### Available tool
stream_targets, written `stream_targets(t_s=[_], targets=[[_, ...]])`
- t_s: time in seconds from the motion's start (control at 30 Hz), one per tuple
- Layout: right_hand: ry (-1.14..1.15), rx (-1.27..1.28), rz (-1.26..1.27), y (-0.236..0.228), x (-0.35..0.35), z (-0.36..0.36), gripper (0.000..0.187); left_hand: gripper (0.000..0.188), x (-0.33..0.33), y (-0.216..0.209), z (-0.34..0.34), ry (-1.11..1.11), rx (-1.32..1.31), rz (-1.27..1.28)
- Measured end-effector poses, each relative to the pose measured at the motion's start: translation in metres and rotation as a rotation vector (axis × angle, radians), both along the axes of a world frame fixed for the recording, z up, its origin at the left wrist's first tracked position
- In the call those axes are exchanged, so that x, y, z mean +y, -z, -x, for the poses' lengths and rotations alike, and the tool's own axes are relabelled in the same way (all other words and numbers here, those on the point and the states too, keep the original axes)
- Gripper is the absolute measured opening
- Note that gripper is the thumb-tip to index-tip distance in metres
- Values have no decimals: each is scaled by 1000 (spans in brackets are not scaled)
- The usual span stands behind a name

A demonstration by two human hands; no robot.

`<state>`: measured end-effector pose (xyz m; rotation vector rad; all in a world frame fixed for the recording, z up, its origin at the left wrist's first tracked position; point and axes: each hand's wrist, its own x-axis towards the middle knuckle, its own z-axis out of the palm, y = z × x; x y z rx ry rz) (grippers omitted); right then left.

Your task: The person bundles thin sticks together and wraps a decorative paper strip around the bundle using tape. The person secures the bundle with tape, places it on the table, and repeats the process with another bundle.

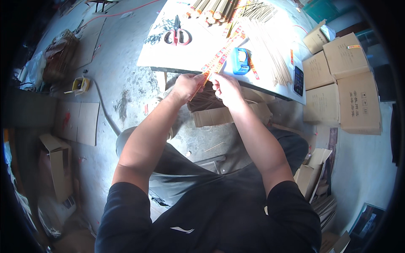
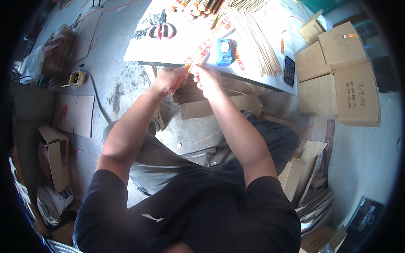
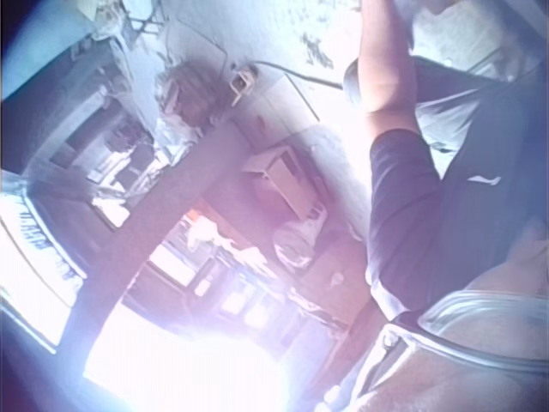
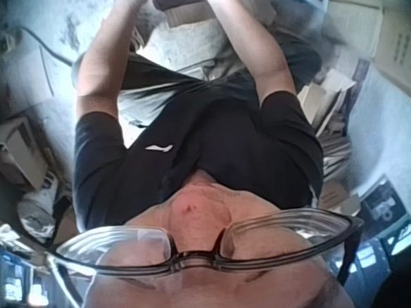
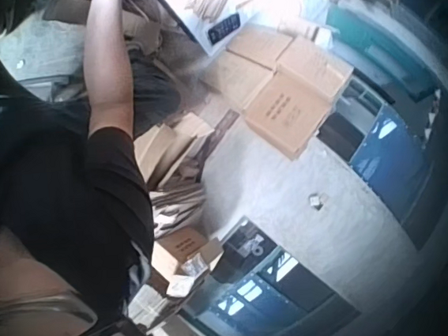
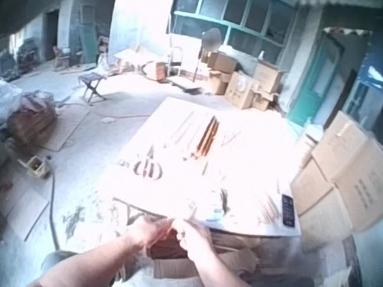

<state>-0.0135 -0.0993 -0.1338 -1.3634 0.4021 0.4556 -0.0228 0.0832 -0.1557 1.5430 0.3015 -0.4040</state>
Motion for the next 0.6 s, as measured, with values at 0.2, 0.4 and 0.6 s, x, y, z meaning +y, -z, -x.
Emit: stream_targets(t_s=[0.2, 0.4, 0.6], targets=[[0, 65, -57, 5, 7, 8, 16, 22, -2, -4, 5, 26, 28, 54], [-20, 16, 52, 10, 5, 12, 19, 22, -2, -5, 12, 68, 42, 102], [-63, 0, 21, 13, 0, 15, 21, 25, -2, -7, 13, 84, 51, 121]])
